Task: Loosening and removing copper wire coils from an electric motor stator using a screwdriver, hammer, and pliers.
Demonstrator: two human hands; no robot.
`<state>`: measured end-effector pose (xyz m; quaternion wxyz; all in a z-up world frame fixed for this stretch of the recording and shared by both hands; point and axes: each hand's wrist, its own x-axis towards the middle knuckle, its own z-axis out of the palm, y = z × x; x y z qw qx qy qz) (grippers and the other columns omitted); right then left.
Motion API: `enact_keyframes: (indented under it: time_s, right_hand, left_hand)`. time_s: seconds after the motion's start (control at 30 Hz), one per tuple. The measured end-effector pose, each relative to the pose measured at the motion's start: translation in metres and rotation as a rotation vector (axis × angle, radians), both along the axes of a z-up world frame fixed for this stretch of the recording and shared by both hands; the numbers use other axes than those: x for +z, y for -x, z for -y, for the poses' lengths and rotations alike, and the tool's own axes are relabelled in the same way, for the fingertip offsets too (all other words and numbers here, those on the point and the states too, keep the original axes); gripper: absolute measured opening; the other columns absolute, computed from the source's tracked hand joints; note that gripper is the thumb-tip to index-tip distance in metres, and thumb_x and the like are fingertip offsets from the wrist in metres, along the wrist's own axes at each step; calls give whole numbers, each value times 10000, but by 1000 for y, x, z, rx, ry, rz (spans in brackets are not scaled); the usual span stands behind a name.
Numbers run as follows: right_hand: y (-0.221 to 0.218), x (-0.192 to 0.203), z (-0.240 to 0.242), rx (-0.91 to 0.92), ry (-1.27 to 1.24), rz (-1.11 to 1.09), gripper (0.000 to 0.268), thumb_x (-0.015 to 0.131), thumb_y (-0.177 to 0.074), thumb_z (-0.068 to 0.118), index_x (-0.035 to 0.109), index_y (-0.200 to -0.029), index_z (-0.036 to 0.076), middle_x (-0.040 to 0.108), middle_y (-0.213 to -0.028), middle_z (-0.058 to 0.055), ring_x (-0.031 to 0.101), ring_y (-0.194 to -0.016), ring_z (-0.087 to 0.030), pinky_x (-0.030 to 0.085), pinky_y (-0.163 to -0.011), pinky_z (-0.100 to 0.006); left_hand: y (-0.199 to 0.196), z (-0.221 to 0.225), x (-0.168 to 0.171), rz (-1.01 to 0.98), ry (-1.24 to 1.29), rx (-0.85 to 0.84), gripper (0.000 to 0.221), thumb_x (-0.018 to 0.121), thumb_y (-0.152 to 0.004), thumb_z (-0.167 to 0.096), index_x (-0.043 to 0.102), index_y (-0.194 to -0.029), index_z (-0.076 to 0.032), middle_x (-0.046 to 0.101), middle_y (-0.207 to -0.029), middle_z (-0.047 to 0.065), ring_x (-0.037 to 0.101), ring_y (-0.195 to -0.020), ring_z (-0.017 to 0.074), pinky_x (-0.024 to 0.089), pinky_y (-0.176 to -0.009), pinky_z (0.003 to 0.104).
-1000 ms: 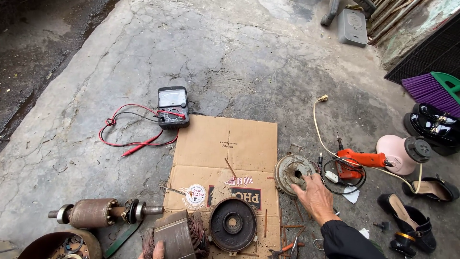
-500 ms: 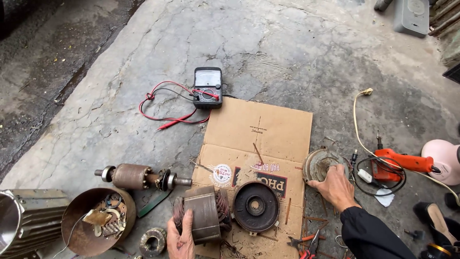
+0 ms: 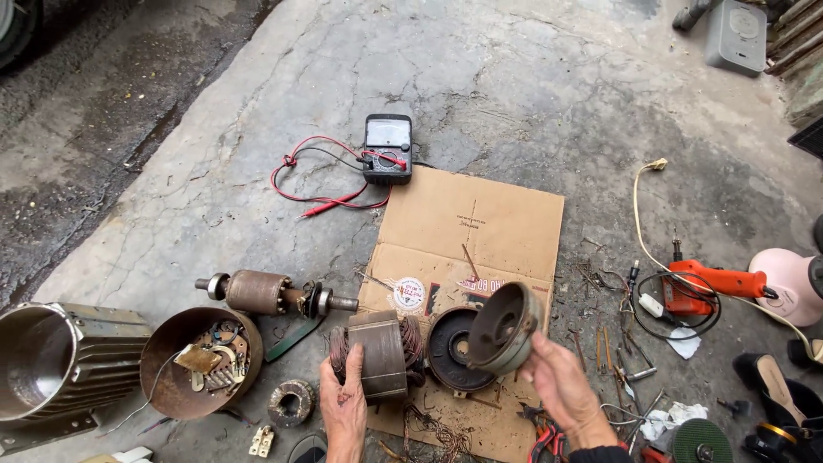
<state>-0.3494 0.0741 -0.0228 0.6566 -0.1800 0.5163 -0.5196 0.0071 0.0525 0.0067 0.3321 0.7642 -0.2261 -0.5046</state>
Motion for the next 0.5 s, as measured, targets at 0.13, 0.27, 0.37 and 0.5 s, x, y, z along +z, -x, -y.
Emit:
enact_keyframes:
  time_s: [0.13,0.27,0.37,0.5]
  right_hand:
    - [-18,-49,-19,132,76,333,375,742,-1025,260,778,-1317,28,791,-1241,-176,653,-972,-216,522,-703,-339]
    - [-13,-4,-17,106,-288,-59,378,706,-975,95,741,-1281,-124,750,-1309,-264,639,-1095,-316,526,-899,-481]
    - [20,-2,-37,-384,-326,-381,423,619,-1076,63,664,-1446,-136,717,-1456,-242,660,-998,-294,519,-767,-400]
    - [-10,21,-34,-271,-484,-477,549,656,-1063,135,589,-1559,-91,704,-1469,-262,696,-1118,-358,570,-866,-449]
  left_hand:
    - [-3,-4,-17,45,6,-40,639,599,-960,-645,672,-1307,-114,742,-1140,115,712,-1079,251,563,-956,460]
    - [-5,-2,-18,38,45,-20,626,633,-970,-600,682,-1310,-77,780,-1197,121,713,-1090,239,541,-998,404]
    - [-5,-5,-30,48,63,-48,640,586,-959,-668,662,-1271,-114,750,-1089,107,715,-1024,241,579,-931,474]
    - [-10,-1,-6,45,2,-50,671,667,-921,-635,738,-1287,-76,800,-1155,125,736,-1066,251,566,-960,406]
